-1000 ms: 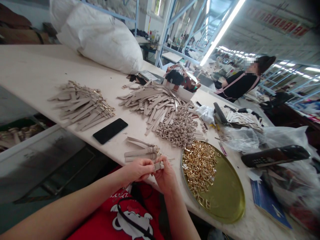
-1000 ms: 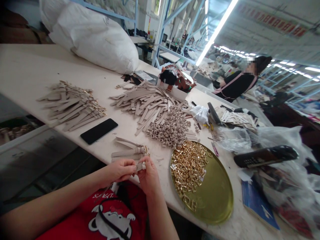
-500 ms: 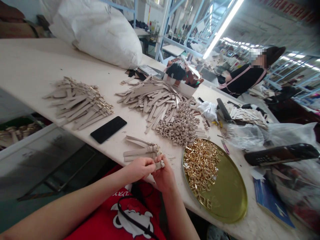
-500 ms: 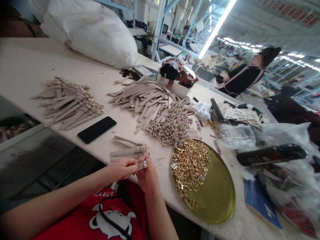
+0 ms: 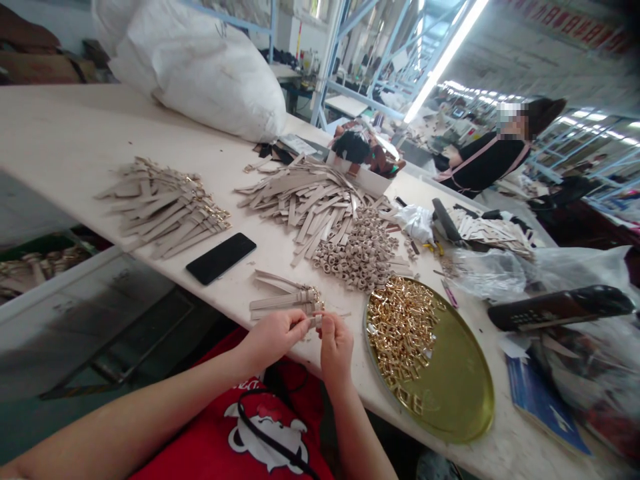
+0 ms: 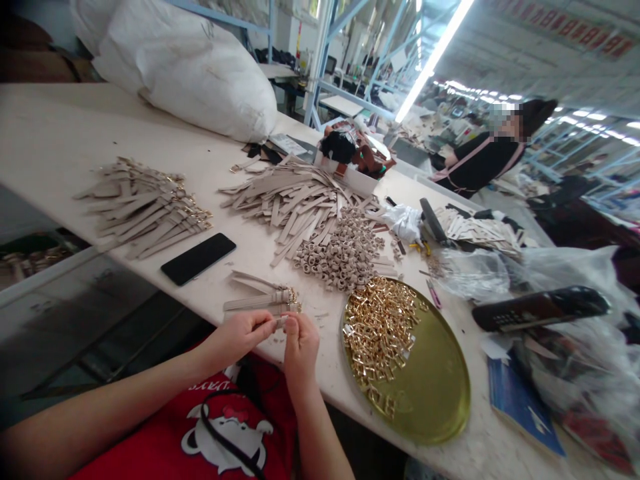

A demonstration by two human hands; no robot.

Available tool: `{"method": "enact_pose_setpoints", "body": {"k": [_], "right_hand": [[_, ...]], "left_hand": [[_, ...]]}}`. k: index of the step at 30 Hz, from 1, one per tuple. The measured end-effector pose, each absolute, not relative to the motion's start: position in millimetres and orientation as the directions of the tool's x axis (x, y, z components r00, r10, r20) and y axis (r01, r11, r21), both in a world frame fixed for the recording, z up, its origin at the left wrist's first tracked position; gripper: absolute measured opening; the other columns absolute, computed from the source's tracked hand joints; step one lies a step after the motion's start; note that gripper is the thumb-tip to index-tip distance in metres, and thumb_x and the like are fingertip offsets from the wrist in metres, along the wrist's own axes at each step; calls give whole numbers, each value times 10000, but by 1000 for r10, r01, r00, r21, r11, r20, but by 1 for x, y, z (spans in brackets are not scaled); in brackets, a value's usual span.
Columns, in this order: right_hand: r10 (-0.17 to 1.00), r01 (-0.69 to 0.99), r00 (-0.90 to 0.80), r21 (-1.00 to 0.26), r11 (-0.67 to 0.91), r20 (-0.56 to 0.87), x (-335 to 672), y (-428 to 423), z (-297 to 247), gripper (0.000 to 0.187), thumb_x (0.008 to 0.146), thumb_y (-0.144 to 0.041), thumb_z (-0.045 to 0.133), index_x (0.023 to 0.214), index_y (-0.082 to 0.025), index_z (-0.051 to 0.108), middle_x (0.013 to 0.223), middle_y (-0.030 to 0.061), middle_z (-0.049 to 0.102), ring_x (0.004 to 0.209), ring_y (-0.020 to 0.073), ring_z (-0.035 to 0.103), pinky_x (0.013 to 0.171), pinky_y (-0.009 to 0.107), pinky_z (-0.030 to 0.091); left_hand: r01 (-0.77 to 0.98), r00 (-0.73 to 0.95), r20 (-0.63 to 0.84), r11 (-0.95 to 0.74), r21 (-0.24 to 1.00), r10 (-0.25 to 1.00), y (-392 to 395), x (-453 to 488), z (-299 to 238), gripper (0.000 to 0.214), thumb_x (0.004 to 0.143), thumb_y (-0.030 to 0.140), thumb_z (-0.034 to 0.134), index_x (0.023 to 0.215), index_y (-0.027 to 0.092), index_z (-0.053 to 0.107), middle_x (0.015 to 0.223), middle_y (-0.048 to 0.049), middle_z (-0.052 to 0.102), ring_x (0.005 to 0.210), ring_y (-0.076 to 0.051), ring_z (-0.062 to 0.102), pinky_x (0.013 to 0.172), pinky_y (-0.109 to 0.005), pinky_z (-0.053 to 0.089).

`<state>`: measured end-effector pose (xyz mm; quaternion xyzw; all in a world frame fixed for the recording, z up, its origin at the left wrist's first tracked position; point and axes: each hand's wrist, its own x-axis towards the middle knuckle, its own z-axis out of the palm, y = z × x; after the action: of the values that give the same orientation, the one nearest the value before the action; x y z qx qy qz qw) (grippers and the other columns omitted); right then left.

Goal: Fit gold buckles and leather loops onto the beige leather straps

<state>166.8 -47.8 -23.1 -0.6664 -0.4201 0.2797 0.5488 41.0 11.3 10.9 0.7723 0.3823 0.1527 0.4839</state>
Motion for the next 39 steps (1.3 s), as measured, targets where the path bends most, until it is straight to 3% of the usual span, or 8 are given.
{"method": "enact_pose_setpoints", "body": {"k": [3,12,17,22,27,32,35,39], "right_hand": [[911,273,402,-962,-26,90,165,-53,-20,291,814,-431,467,858,-211,652,762,36,598,721,176,510,655,275,380],[908,-292,370,-953,-87,-196,150,-56,-27,371,789,-490,491,878,-167,651,532,-49,368,514,98,325,501,227,288],[906,-309,375,-948,-80,-198,146,-53,-25,339,796,-455,499,901,-164,640,543,-50,373,519,93,320,499,220,279],[881,-373,414,-926,-62,-226,153,-45,-26,230,747,-406,583,788,-180,581,544,-64,384,492,82,318,491,211,290],[912,-375,356,-925,-58,-202,148,-41,-27,182,755,-367,592,766,-187,562,630,-43,487,533,82,376,512,207,311],[917,-458,335,-888,-44,-218,158,-39,-25,370,819,-503,430,707,-177,565,533,-37,456,524,100,411,552,234,360],[915,-539,260,-832,-129,-310,162,-37,-25,226,752,-418,582,737,-196,543,570,-56,449,487,75,380,494,203,335],[913,-612,7,-724,-318,-407,162,-37,-25,267,746,-451,577,822,-195,562,586,-48,467,480,71,394,482,196,362]], "left_hand": [[443,662,-85,-296,846,745,7,38,11,350,846,402,349,657,171,531,580,28,506,567,-120,459,537,-201,306],[521,642,-51,-386,761,765,0,36,21,330,865,357,340,690,190,566,689,-13,610,654,-145,540,628,-215,349],[442,641,-35,-331,834,767,4,35,17,266,861,309,337,844,189,573,817,-25,634,753,-157,560,680,-231,379],[333,651,-72,-199,922,756,9,36,7,269,780,158,382,1037,163,459,723,-1,608,677,-144,562,645,-243,413],[279,615,-119,-74,958,780,19,38,0,225,760,145,394,982,165,423,711,-1,605,637,-125,563,604,-235,430],[331,618,-276,74,941,736,29,35,3,248,764,300,480,963,173,405,666,25,581,476,-90,502,448,-191,382],[397,586,-303,61,916,752,32,35,5,266,762,372,495,928,179,416,644,31,576,475,-97,510,449,-192,372],[530,546,-250,-98,842,800,34,36,5,242,753,399,505,854,181,475,648,28,567,543,-119,515,511,-215,369]]}}
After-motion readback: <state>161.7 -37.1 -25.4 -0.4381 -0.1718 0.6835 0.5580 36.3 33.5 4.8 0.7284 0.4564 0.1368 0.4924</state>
